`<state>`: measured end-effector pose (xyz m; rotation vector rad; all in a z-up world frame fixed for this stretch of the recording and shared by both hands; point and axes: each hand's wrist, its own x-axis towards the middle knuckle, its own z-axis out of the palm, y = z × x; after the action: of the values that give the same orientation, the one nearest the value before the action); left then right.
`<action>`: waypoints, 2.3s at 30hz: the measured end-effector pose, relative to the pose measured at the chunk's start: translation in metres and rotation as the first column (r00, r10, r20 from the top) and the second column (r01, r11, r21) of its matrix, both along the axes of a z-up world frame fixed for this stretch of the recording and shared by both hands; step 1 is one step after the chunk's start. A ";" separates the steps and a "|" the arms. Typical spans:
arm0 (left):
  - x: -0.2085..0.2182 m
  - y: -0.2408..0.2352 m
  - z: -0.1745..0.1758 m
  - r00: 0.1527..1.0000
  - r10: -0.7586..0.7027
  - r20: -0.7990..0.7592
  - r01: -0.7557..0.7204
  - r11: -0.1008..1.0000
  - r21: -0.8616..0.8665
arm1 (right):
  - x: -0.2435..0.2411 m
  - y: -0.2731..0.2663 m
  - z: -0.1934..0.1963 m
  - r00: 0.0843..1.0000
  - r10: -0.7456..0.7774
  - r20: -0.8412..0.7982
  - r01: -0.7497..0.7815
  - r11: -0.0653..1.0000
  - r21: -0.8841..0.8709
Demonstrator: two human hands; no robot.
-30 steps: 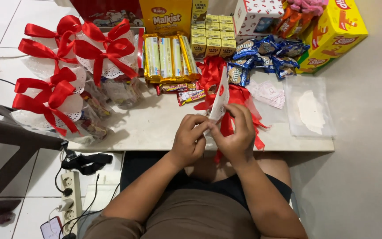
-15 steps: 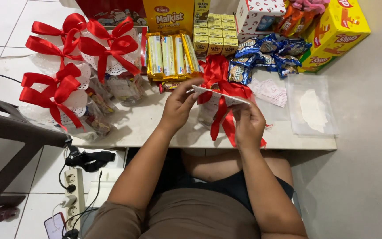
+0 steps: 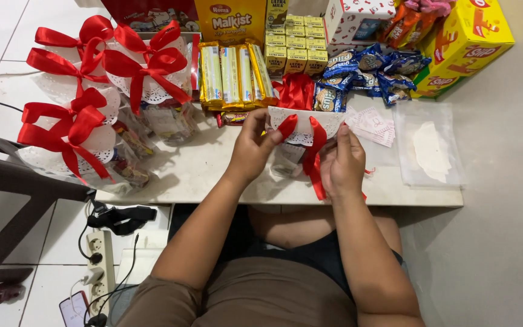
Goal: The person ties a red ribbon around a white decorative paper bag filled with snacks. They fold the ribbon ends, loop them to form a bow, and tighten the knot to secure the decoration on the gift bag.
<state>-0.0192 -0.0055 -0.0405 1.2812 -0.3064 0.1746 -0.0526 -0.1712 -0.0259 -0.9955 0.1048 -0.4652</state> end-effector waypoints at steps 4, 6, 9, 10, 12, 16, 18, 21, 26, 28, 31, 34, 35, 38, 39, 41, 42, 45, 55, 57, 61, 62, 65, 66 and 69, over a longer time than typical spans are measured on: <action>-0.004 0.015 -0.012 0.999 -0.031 0.025 0.018 0.919 0.394 | 0.002 0.000 0.004 1.000 0.005 -0.010 -0.005 0.999 0.054; -0.006 0.021 -0.013 0.998 -0.022 0.061 -0.012 0.861 0.508 | 0.004 -0.003 0.007 1.000 0.008 -0.013 -0.007 0.998 0.068; -0.011 0.029 -0.008 0.996 -0.017 0.087 -0.033 0.834 0.550 | 0.005 0.000 0.030 1.000 -0.009 -0.010 0.010 0.995 0.095; -0.011 0.032 -0.010 0.996 -0.018 0.087 -0.034 0.828 0.560 | 0.007 -0.001 0.034 0.999 -0.034 -0.001 0.034 0.994 0.103; -0.014 0.038 -0.009 0.996 -0.018 0.089 -0.036 0.822 0.569 | 0.011 -0.006 0.043 0.998 -0.058 0.010 0.057 0.992 0.112; -0.036 0.039 0.011 0.978 -0.204 -0.034 0.180 0.759 0.625 | 0.021 -0.016 0.057 0.997 -0.057 0.046 0.052 0.992 0.119; -0.048 0.041 0.027 0.944 -0.307 -0.119 0.312 0.721 0.618 | 0.024 -0.018 0.060 0.993 -0.085 0.078 0.076 0.990 0.118; -0.056 0.050 0.055 0.890 -0.377 -0.258 0.449 0.614 0.649 | 0.026 -0.017 0.053 0.996 -0.064 0.060 0.058 0.993 0.099; -0.052 0.062 0.081 0.910 -0.253 -0.328 0.404 0.367 0.838 | 0.023 -0.013 0.018 0.999 0.024 -0.042 -0.019 0.994 0.112; -0.046 0.063 0.079 0.964 -0.170 -0.202 0.256 0.411 0.875 | 0.017 0.001 0.014 1.000 0.004 -0.024 0.000 0.989 0.147; -0.031 0.055 0.066 0.994 -0.030 0.107 -0.062 0.648 0.759 | 0.007 0.014 0.019 1.000 -0.005 -0.024 0.008 0.989 0.149; -0.011 0.039 0.041 0.980 0.028 0.195 -0.103 0.918 0.384 | 0.003 0.016 0.020 0.999 0.014 -0.031 -0.011 0.994 0.105; -0.003 0.032 0.031 0.991 -0.026 0.133 0.000 0.982 0.187 | 0.004 0.015 0.019 1.000 0.019 -0.021 -0.017 0.995 0.093; -0.001 0.010 0.027 0.993 -0.037 0.114 0.039 0.999 -0.020 | 0.003 0.010 0.013 0.999 0.046 0.014 -0.047 0.995 0.085; 0.002 0.007 0.019 0.993 -0.040 0.113 0.043 0.999 -0.022 | 0.005 0.003 0.007 0.999 0.042 0.012 -0.043 0.996 0.082; 0.006 0.002 0.001 0.999 0.029 0.012 -0.029 0.999 -0.022 | 0.010 -0.013 -0.005 0.990 0.140 -0.024 -0.139 0.989 0.044; 0.004 0.000 0.002 1.000 0.026 0.010 -0.026 0.999 -0.026 | 0.017 -0.029 -0.016 0.990 0.137 -0.027 -0.135 0.990 0.040; -0.004 -0.003 0.008 0.998 0.054 0.008 -0.054 0.998 -0.041 | 0.036 -0.068 -0.024 0.975 0.222 -0.030 -0.221 0.975 0.020; -0.016 -0.014 0.018 0.998 0.040 0.049 -0.037 0.997 -0.074 | 0.077 -0.038 0.131 0.640 0.546 -0.540 -0.740 0.250 -0.624; -0.016 -0.014 0.021 0.999 0.046 0.028 -0.044 0.996 -0.071 | 0.083 -0.029 0.140 0.591 0.543 -0.597 -0.755 0.112 -0.646; -0.018 -0.012 0.026 0.999 0.028 0.022 -0.025 0.991 -0.129 | 0.087 -0.012 0.154 0.548 0.489 -0.679 -0.741 -0.094 -0.665; -0.018 -0.012 0.027 1.000 0.022 0.017 -0.019 0.991 -0.130 | 0.087 -0.009 0.157 0.530 0.480 -0.699 -0.750 -0.120 -0.651; -0.019 -0.012 0.025 1.000 0.015 0.013 -0.013 0.991 -0.131 | 0.090 -0.010 0.152 0.514 0.481 -0.711 -0.764 -0.120 -0.633; -0.018 -0.012 0.024 1.000 0.015 0.012 -0.014 0.991 -0.131 | 0.091 -0.011 0.151 0.513 0.482 -0.711 -0.765 -0.120 -0.633; -0.014 -0.010 0.022 1.000 0.009 -0.001 -0.009 0.993 -0.121 | 0.093 -0.013 0.146 0.474 0.504 -0.722 -0.799 -0.099 -0.593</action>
<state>-0.0335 -0.0157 -0.0189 1.1629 -0.2851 0.1976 0.0407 -0.1845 0.1196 -2.1102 -0.5285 0.7887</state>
